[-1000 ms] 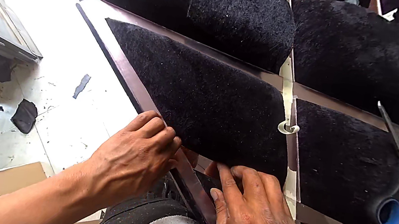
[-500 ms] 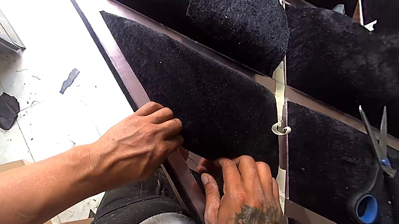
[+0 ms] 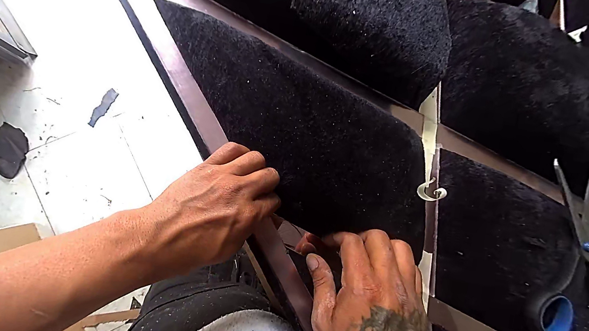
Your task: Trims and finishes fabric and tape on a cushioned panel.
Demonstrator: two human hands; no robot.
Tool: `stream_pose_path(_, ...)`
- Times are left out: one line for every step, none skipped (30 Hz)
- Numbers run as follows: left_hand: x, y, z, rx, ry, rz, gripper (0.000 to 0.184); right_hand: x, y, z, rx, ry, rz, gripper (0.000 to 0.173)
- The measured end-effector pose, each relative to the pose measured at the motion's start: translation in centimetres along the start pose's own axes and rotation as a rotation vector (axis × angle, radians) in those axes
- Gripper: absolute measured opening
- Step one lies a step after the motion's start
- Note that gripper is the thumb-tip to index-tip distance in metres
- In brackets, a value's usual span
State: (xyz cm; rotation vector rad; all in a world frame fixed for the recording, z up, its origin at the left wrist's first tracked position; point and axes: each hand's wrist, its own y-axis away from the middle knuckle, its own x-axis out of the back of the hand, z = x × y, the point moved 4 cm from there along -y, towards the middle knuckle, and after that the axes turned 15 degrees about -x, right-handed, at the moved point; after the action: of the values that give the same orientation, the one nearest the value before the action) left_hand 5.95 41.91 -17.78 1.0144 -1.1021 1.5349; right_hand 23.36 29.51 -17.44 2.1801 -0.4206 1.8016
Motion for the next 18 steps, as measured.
stream_pose_path(0.0, 0.0, 0.0, 0.0, -0.003, 0.004, 0.025, 0.0, 0.0, 0.0, -0.002, -0.003, -0.004, 0.034)
stream_pose_path(0.0, 0.0, 0.0, 0.0, -0.005, 0.008, 0.025, 0.0, 0.0, 0.0, -0.003, -0.003, -0.003, 0.034)
stream_pose_path(-0.1, 0.0, 0.0, 0.0, -0.007, 0.01, 0.025, 0.0, 0.0, 0.1, -0.002, -0.004, 0.0, 0.034)
stream_pose_path(-0.1, 0.0, 0.0, 0.003, -0.012, 0.01, 0.026, 0.0, 0.1, 0.1, -0.003, -0.007, 0.006, 0.034)
stream_pose_path(-0.1, 0.0, 0.1, 0.009, -0.016, 0.01, 0.026, 0.0, 0.3, 0.2, -0.001, -0.013, 0.017, 0.034)
stream_pose_path(0.0, 0.1, 0.2, 0.021, -0.017, 0.013, 0.026, 0.0, 0.6, 0.4, 0.005, -0.025, 0.027, 0.034)
stream_pose_path(0.1, 0.2, 0.4, 0.037, -0.015, 0.019, 0.025, 0.2, 1.1, 0.5, 0.014, -0.042, 0.03, 0.035)
stream_pose_path(0.2, 0.4, 0.6, 0.05, -0.016, 0.036, 0.023, 0.4, 1.7, 0.5, 0.024, -0.058, 0.023, 0.035)
stream_pose_path(0.2, 0.6, 0.9, 0.052, -0.01, 0.065, 0.022, 0.6, 2.5, 0.4, 0.035, -0.08, -0.002, 0.036)
stream_pose_path(0.2, 0.8, 1.1, 0.047, 0.003, 0.095, 0.02, 1.0, 3.3, 0.1, 0.042, -0.107, -0.037, 0.036)
stream_pose_path(0.2, 1.1, 1.3, 0.041, 0.012, 0.116, 0.02, 1.4, 4.1, -0.3, 0.044, -0.142, -0.076, 0.035)
stream_pose_path(0.3, 1.3, 1.4, 0.038, 0.017, 0.129, 0.02, 1.7, 4.6, -0.8, 0.041, -0.167, -0.128, 0.035)
stream_pose_path(0.4, 1.6, 1.3, 0.03, 0.013, 0.133, 0.021, 1.8, 5.0, -1.2, 0.033, -0.171, -0.185, 0.039)
stream_pose_path(0.6, 2.0, 1.2, 0.016, 0.004, 0.134, 0.022, 1.8, 5.1, -1.6, 0.022, -0.153, -0.236, 0.044)
stream_pose_path(0.8, 2.4, 1.0, -0.005, -0.009, 0.136, 0.023, 1.5, 5.0, -1.8, 0.014, -0.112, -0.263, 0.049)
stream_pose_path(0.8, 3.0, 0.9, -0.032, -0.02, 0.138, 0.025, 1.2, 4.9, -2.0, 0.016, -0.06, -0.265, 0.051)
stream_pose_path(0.6, 3.7, 0.7, -0.051, -0.03, 0.127, 0.03, 1.0, 4.7, -2.3, 0.029, -0.005, -0.261, 0.052)
stream_pose_path(0.2, 4.5, 0.6, -0.067, -0.043, 0.103, 0.036, 0.8, 4.6, -2.7, 0.046, 0.043, -0.252, 0.052)
